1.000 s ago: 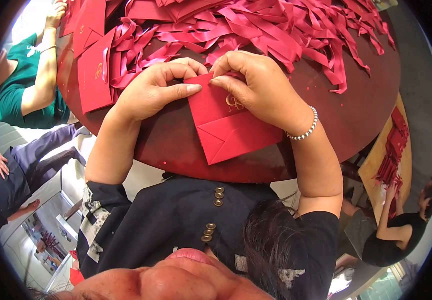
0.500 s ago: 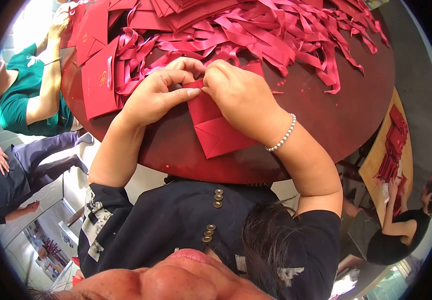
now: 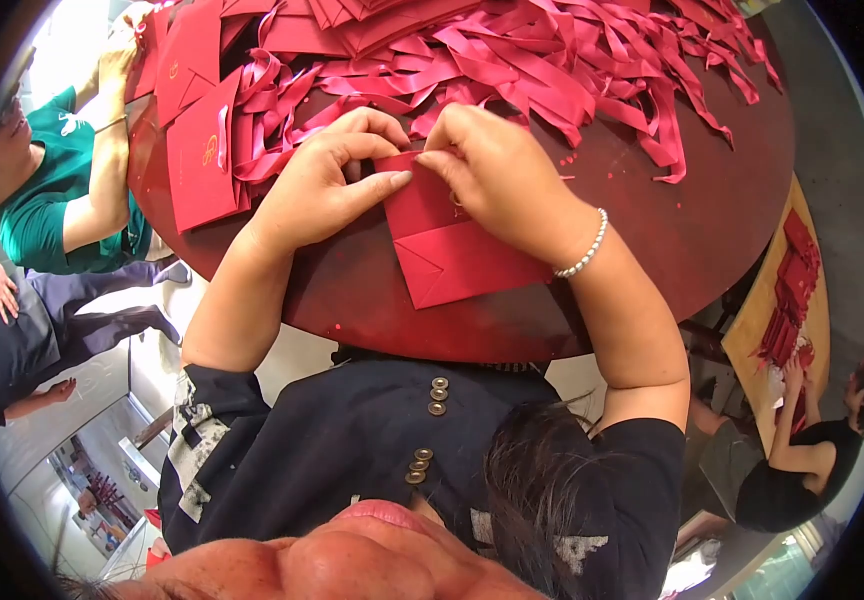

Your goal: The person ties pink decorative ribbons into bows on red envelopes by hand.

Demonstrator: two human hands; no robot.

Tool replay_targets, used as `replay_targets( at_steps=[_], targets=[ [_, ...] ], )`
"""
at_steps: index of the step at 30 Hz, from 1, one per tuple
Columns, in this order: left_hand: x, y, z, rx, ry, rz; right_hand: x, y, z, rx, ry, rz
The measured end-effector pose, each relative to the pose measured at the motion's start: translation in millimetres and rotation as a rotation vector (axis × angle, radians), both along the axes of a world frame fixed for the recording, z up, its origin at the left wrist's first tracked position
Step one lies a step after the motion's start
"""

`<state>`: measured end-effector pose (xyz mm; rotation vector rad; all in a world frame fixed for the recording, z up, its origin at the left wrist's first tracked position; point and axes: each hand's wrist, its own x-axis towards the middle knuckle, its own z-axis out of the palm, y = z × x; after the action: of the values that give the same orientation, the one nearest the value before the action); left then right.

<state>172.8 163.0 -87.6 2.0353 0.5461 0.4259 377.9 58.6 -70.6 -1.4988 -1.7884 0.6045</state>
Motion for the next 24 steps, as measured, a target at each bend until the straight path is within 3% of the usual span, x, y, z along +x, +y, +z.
replay_targets(
  at_steps=[1, 3, 5, 13, 15, 24],
  targets=[
    [0.3, -0.9, -1.6, -0.007, 0.004, 0.001, 2.3, 0.1, 4.5, -0.225, 0.211, -0.004],
    [1.1, -3.2, -2.4, 0.243, -0.102, 0.059, 5.8, 3.2, -0.1, -0.209, 0.223, -0.001],
    [2.9, -8.9, 5.6, 0.206, -0.118, 0.088, 7.5, 4.3, -5.5, -0.235, 0.217, 0.013],
    [2.8, -7.2, 14.7, -0.169, 0.169, 0.013, 9.7, 7.7, -5.0, -0.308, 0.233, 0.045],
    [2.4, -2.7, 13.0, -0.501, 0.220, 0.046, 12.7, 8.0, -8.6, -0.281, 0.219, 0.060],
    [3.0, -0.1, 8.2, -0.548, 0.152, 0.109, 15.5, 8.2, -17.3, -0.059, 0.125, 0.161]
  ],
)
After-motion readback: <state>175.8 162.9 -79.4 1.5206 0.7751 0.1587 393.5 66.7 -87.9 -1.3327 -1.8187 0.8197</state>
